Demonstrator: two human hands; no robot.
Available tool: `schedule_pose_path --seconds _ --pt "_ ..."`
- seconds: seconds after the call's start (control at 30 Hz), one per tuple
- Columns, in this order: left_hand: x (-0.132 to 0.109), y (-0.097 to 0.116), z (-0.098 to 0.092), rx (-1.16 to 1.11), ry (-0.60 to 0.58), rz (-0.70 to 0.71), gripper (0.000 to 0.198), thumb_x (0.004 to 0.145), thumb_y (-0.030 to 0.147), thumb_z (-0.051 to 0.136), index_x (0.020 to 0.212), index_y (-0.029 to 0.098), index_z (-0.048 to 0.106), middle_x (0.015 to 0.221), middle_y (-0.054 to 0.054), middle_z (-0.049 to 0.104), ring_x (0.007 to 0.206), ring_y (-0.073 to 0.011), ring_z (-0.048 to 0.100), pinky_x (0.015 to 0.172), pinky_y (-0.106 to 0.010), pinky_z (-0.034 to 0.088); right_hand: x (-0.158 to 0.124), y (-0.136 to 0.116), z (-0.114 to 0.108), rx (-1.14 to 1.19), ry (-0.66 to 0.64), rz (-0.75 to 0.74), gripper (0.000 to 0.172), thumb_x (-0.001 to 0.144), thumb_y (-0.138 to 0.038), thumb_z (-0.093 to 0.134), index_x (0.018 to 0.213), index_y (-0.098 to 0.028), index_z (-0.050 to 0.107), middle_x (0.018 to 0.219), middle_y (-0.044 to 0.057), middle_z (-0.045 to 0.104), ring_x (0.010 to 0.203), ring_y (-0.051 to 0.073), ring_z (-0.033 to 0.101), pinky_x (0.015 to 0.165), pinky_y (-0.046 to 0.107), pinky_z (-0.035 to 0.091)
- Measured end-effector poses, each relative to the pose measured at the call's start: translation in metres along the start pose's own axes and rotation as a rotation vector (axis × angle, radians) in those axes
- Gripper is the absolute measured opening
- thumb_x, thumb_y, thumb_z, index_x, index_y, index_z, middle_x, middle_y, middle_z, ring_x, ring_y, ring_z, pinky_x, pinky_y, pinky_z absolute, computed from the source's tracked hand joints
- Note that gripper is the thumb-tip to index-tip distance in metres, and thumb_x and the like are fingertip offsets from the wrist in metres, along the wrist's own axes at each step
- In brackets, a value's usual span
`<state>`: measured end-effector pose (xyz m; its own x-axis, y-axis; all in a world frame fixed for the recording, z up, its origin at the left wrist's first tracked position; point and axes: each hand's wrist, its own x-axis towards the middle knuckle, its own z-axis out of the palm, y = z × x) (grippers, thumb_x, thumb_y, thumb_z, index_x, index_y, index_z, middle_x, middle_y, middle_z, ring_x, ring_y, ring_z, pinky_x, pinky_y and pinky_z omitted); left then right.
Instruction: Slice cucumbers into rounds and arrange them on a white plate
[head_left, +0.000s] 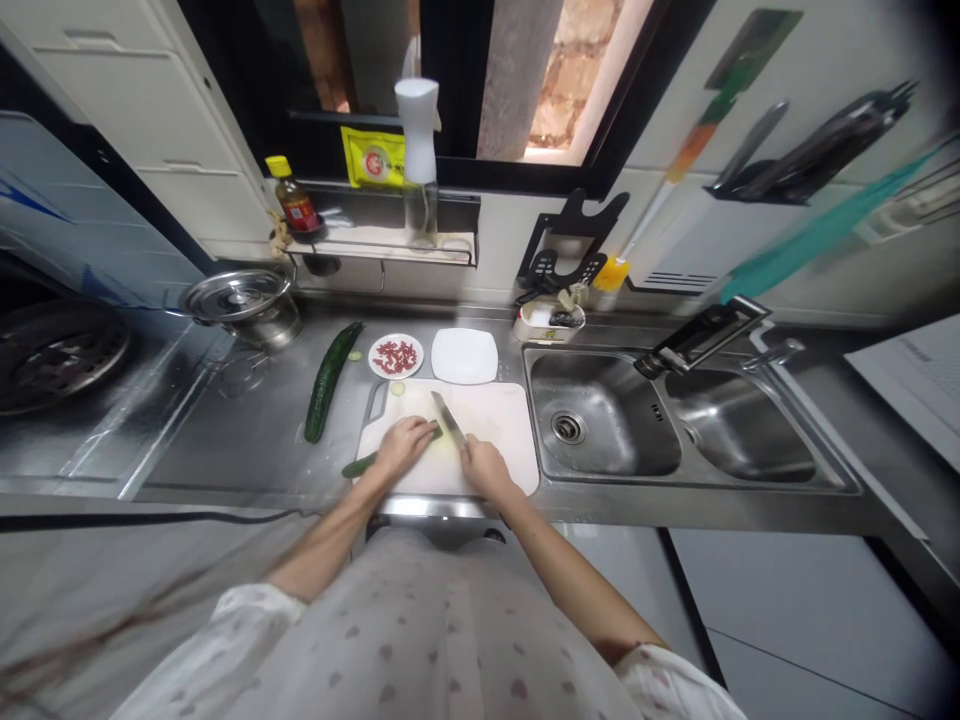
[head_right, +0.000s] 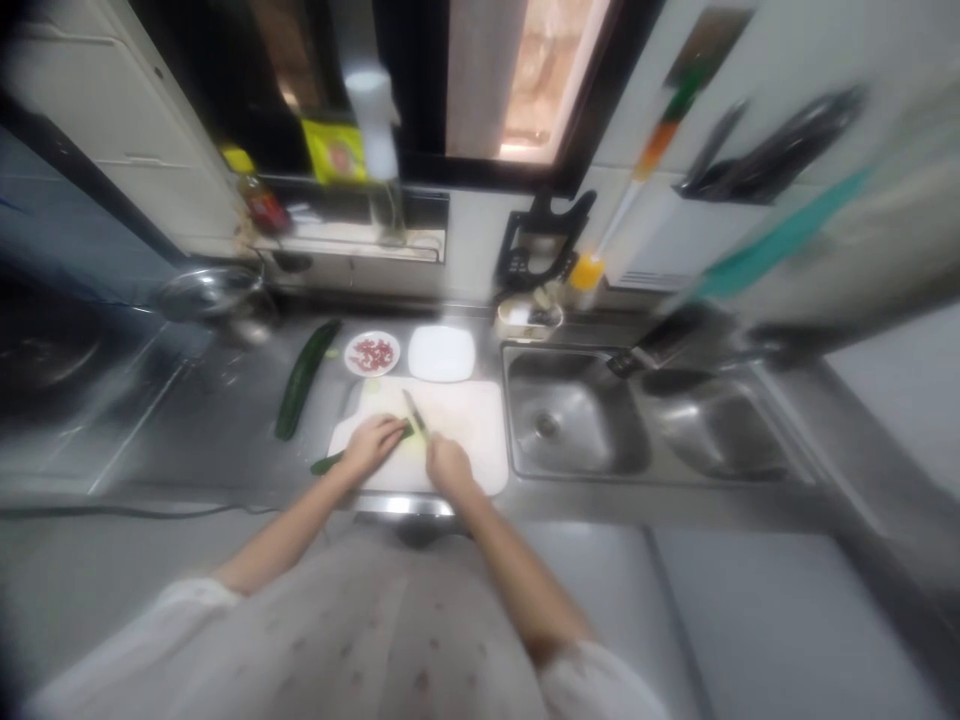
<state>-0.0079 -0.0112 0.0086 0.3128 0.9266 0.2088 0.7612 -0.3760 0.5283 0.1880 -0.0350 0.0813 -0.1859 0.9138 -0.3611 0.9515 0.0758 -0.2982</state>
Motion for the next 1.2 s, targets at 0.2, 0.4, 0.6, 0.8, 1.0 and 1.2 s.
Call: schedule_pose_path --seconds 0.2,0.4,0.6,0.8,1.0,1.2 --pt "0.0 -0.007 0.007 -0.022 -0.014 0.016 0.029 0.093 0.03 0.049 0.115 0.027 0.068 0.103 -0.006 0.065 0.097 -0.0171 0.058 0.087 -0.03 0.048 0.001 -0.006 0.004 -0.004 -0.011 -0.023 0.028 0.098 -0.021 0.03 0.113 -0.014 0.053 0.096 0.014 0.068 0.09 0.02 0.064 0.074 0.025 0.041" --pt "-0.001 -0.008 0.008 -0.029 -0.008 0.05 0.03 0.093 0.028 0.049 0.118 0.027 0.066 0.104 -0.006 0.065 0.097 -0.0172 0.058 0.088 -0.031 0.048 0.002 -0.008 0.006 -0.001 -0.032 -0.044 0.029 0.098 -0.019 0.03 0.113 -0.013 0.053 0.096 0.015 0.068 0.092 0.02 0.064 0.078 0.026 0.043" --pt "-0.001 -0.008 0.008 -0.02 -0.004 0.058 0.03 0.094 0.029 0.048 0.118 0.027 0.066 0.104 -0.007 0.065 0.097 -0.0175 0.057 0.088 -0.032 0.047 0.002 -0.009 0.006 -0.009 -0.032 -0.041 0.029 0.097 -0.018 0.03 0.114 -0.013 0.053 0.095 0.015 0.068 0.093 0.02 0.064 0.078 0.027 0.044" --pt "-0.001 -0.006 0.007 -0.022 0.01 0.059 0.03 0.094 0.028 0.048 0.117 0.026 0.066 0.104 -0.006 0.065 0.097 -0.0176 0.057 0.088 -0.031 0.047 0.001 -0.009 0.005 -0.015 -0.056 -0.04 0.028 0.097 -0.017 0.031 0.115 -0.012 0.052 0.095 0.015 0.068 0.092 0.021 0.064 0.078 0.027 0.044" --pt "0.0 -0.006 0.007 -0.029 0.009 0.065 0.03 0.094 0.029 0.048 0.117 0.025 0.066 0.104 -0.006 0.066 0.096 -0.0176 0.057 0.087 -0.03 0.046 0.003 -0.011 0.006 -0.019 -0.053 -0.043 0.03 0.095 -0.014 0.031 0.117 -0.011 0.051 0.095 0.016 0.067 0.094 0.022 0.064 0.078 0.029 0.045" --pt "0.002 -0.009 0.008 -0.027 0.001 0.06 0.029 0.093 0.027 0.049 0.117 0.025 0.066 0.105 -0.006 0.066 0.096 -0.018 0.057 0.087 -0.031 0.046 0.008 -0.014 0.004 -0.023 -0.074 -0.044 0.031 0.095 -0.013 0.031 0.12 -0.01 0.049 0.097 0.016 0.067 0.096 0.021 0.064 0.08 0.029 0.046"
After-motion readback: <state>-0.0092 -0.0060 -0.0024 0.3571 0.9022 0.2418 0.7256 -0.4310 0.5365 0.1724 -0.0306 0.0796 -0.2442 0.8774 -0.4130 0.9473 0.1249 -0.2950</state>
